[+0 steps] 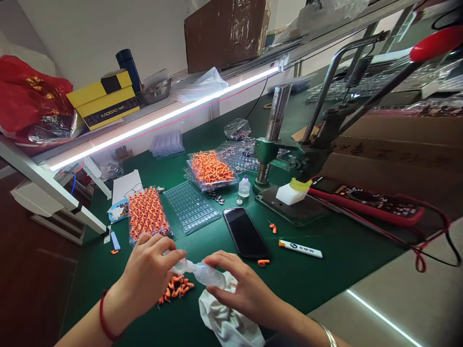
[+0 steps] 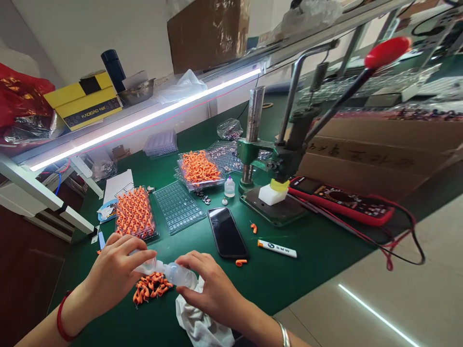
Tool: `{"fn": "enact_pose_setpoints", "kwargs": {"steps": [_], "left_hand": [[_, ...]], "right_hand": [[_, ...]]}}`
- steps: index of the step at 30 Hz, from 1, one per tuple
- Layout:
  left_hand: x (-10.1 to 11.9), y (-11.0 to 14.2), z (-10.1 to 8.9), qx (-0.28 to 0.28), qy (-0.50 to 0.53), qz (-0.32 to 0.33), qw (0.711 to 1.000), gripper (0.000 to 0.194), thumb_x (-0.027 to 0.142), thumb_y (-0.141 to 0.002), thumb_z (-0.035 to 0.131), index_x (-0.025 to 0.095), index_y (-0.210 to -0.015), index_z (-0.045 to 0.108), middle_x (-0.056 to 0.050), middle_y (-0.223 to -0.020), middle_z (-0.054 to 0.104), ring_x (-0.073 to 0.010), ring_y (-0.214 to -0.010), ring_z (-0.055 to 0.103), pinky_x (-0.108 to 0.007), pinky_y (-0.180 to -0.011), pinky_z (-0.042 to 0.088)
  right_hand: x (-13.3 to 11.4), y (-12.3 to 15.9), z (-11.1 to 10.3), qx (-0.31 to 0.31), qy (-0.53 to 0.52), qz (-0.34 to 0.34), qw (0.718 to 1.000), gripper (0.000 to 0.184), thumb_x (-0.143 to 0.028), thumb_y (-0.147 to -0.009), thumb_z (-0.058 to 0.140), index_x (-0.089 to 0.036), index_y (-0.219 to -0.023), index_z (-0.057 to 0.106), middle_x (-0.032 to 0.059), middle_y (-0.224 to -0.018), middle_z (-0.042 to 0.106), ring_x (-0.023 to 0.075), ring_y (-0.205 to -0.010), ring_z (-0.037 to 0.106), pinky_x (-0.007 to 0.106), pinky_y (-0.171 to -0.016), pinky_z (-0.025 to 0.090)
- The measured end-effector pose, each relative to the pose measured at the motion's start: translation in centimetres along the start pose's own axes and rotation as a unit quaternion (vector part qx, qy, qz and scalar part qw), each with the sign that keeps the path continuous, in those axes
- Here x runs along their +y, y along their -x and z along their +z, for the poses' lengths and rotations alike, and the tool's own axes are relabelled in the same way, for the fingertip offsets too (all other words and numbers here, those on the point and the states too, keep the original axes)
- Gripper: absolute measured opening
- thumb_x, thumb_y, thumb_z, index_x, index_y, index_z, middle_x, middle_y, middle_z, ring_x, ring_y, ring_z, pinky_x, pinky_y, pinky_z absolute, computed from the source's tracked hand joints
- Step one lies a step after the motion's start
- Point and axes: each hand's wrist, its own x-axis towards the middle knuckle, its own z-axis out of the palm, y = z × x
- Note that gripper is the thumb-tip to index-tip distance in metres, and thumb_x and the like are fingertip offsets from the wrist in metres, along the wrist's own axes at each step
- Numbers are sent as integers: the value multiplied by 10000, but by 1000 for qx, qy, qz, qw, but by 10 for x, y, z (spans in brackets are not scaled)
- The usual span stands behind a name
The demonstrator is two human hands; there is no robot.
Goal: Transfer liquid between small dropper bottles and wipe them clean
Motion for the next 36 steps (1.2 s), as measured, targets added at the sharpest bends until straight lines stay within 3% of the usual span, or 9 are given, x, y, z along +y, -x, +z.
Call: {"fn": "enact_pose_setpoints", "kwargs": {"steps": [10, 16, 21, 27, 32, 36], "left_hand": [[0, 0, 1, 5, 13, -9, 1000, 354, -7, -714, 739, 244, -962, 720, 20, -866, 724, -187, -793, 660, -348, -776, 365], [-3, 4, 5, -2, 29, -26, 999, 324, 107, -704, 853, 237, -970, 721, 9, -906, 736, -198, -812, 675, -359, -783, 380], [-5, 7, 11, -6, 79, -80, 994, 445, 123, -634, 909, 245, -1026, 739, 0, -954, 741, -208, -844, 696, -359, -783, 410], [-8, 10, 17, -21, 149, -134, 979, 419, 124, -652, 891, 251, -1029, 757, -20, -985, 751, -237, -887, 703, -387, -806, 431], [-9, 12, 23, -26, 248, -205, 946, 467, 133, -610, 910, 271, -1033, 768, -36, -1041, 742, -268, -978, 675, -412, -878, 450], [-6, 15, 33, -8, 401, -277, 873, 409, 226, -638, 895, 241, -1025, 763, -43, -1030, 740, -252, -970, 661, -358, -855, 483]], "right_hand": [[-1, 0, 0, -6, -6, 8, 1000, 302, -193, -784, 720, -206, -1079, 663, 78, -1077, 686, 283, -1019, 606, 445, -914, 479], [-1, 1, -1, -5, -17, 12, 1000, 295, -206, -790, 710, -205, -1082, 662, 80, -1072, 679, 277, -1009, 606, 432, -905, 475], [0, 2, -3, -2, -29, 10, 1000, 290, -245, -811, 702, -208, -1094, 654, 68, -1059, 670, 265, -1012, 602, 417, -907, 471], [-1, 1, -4, -4, -39, 15, 999, 295, -242, -803, 704, -216, -1092, 651, 56, -1065, 669, 260, -1024, 600, 407, -912, 468], [0, 0, -2, -9, -53, 19, 998, 316, -322, -818, 711, -208, -1107, 657, 67, -1081, 687, 267, -1033, 621, 411, -925, 476], [11, -5, -2, -8, -60, 35, 998, 389, -386, -815, 715, -199, -1149, 646, 88, -1142, 708, 279, -1075, 639, 423, -969, 476]]}}
